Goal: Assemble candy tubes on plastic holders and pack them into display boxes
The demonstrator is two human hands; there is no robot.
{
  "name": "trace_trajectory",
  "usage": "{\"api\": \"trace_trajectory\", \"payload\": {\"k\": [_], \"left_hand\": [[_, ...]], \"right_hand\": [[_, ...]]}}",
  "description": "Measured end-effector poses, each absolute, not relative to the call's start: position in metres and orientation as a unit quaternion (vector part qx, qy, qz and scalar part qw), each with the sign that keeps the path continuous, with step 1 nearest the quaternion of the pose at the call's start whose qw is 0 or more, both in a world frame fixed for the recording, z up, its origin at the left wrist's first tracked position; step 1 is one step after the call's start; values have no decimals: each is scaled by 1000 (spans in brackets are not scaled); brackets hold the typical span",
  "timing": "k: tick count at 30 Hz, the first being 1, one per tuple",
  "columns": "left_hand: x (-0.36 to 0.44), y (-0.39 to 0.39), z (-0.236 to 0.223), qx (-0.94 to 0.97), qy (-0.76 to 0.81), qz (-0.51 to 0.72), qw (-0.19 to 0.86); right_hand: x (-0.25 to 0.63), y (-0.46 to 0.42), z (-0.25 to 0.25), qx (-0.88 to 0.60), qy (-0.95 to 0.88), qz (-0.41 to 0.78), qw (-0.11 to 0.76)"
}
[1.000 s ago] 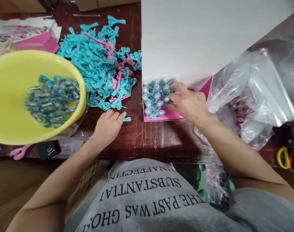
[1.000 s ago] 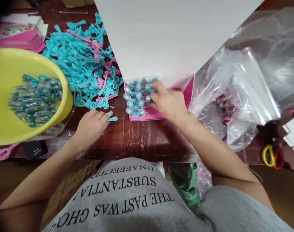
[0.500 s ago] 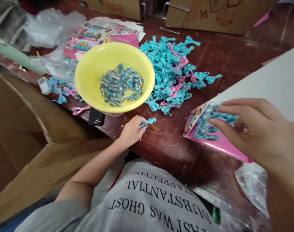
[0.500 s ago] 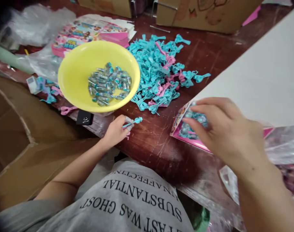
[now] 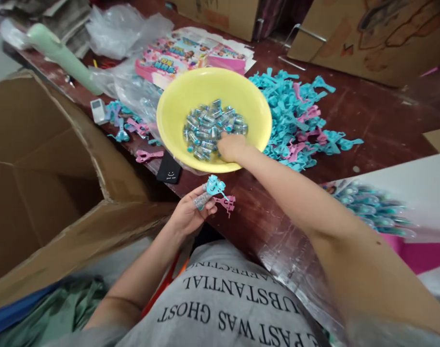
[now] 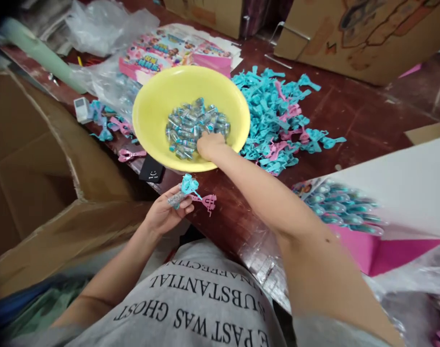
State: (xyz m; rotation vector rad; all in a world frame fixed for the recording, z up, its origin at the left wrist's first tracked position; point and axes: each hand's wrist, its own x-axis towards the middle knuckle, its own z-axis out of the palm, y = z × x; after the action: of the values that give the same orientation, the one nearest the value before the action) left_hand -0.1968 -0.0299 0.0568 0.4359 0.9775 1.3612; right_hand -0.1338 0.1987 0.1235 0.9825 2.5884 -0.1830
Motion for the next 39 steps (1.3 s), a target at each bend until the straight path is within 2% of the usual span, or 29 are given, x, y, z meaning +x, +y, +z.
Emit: {"api": "trace_trajectory", "payload": {"k": [5,10,14,18,21,26,33,36,39], "left_hand": [[-212,-32,50,145,393,615,668],[-213,-16,58,266,393,565,675],[-218,-3,78,412,393,499,653],[-220,-1,97,494,394,479,609],[-215,-5,104,536,413,477,561],[-203,-11,104,628,459,488,396],[-199,-16,103,716,507,432,207],[-204,-15,103,740,508,403,178],[-215,-11,105,766,484,375,195]], "right_hand": [[-76,170,164,263,959,-96,45],[-20,122,181,182,977,-101,38],[5,104,177,173,978,-107,-37],[17,96,181,140,985,-44,-91],[22,89,185,110,990,1,-92],[26,80,183,73,989,100,-80],[26,77,177,65,987,127,-72],[25,76,173,59,988,117,-78],[24,73,166,59,990,88,-95]]}}
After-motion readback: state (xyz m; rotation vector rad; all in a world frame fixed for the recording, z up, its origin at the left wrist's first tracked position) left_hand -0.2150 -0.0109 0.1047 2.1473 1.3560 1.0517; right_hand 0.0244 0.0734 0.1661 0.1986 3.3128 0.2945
